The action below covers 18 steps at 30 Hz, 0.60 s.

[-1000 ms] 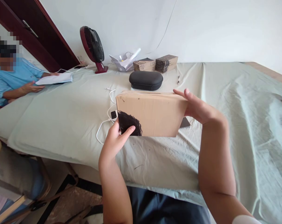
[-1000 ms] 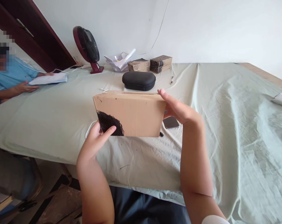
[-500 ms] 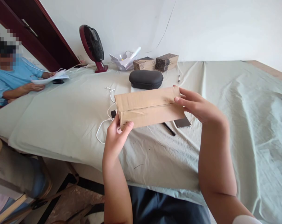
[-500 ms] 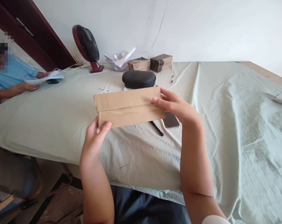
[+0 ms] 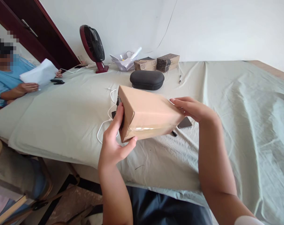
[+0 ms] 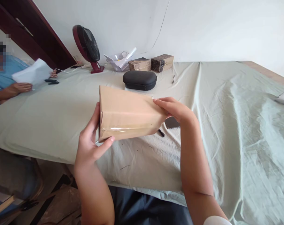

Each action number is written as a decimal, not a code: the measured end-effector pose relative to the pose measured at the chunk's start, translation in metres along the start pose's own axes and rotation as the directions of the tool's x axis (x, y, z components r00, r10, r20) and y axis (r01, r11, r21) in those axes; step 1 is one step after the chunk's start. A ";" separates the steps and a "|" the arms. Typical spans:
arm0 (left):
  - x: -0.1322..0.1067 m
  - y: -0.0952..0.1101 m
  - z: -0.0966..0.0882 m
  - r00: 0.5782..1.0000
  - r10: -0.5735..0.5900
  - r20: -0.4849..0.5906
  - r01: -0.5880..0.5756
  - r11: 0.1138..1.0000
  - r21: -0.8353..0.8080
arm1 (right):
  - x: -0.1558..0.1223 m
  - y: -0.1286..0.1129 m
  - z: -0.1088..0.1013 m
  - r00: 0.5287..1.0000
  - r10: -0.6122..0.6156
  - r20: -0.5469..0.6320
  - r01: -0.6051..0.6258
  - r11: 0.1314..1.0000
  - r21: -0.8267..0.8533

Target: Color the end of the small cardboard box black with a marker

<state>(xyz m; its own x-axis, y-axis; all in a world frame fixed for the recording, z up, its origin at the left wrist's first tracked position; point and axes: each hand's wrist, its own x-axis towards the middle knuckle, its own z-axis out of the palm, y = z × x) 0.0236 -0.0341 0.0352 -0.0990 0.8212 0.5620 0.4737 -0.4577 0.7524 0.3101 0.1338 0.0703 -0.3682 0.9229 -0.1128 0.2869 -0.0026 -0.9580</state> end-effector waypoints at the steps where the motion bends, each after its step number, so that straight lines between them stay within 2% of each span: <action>1: 0.000 0.001 -0.002 0.999 0.037 0.029 -0.038 0.999 0.027 | 0.001 0.000 0.001 0.999 0.037 0.020 -0.037 0.999 -0.033; 4: 0.000 0.004 -0.005 0.991 0.107 0.081 -0.114 0.989 0.094 | 0.007 0.001 0.005 0.988 0.136 0.066 -0.129 0.986 -0.110; 10: 0.000 0.008 -0.005 0.964 0.216 0.153 -0.249 0.935 0.253 | 0.016 0.008 0.011 0.988 0.149 0.039 -0.146 0.987 -0.070; 15: -0.001 0.008 -0.005 0.960 0.242 0.138 -0.277 0.875 0.397 | 0.017 0.004 0.013 0.987 0.158 0.038 -0.158 0.987 0.017; 18: -0.002 0.012 -0.005 0.964 0.204 0.170 -0.260 0.856 0.446 | 0.022 0.006 0.011 0.981 0.191 0.040 -0.193 0.981 0.029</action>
<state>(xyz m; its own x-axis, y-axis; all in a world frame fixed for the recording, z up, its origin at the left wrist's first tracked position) 0.0249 -0.0429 0.0450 0.1500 0.7566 0.6365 0.8220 -0.4531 0.3449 0.2938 0.1497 0.0595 -0.3411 0.8894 -0.3043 0.3264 -0.1915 -0.9256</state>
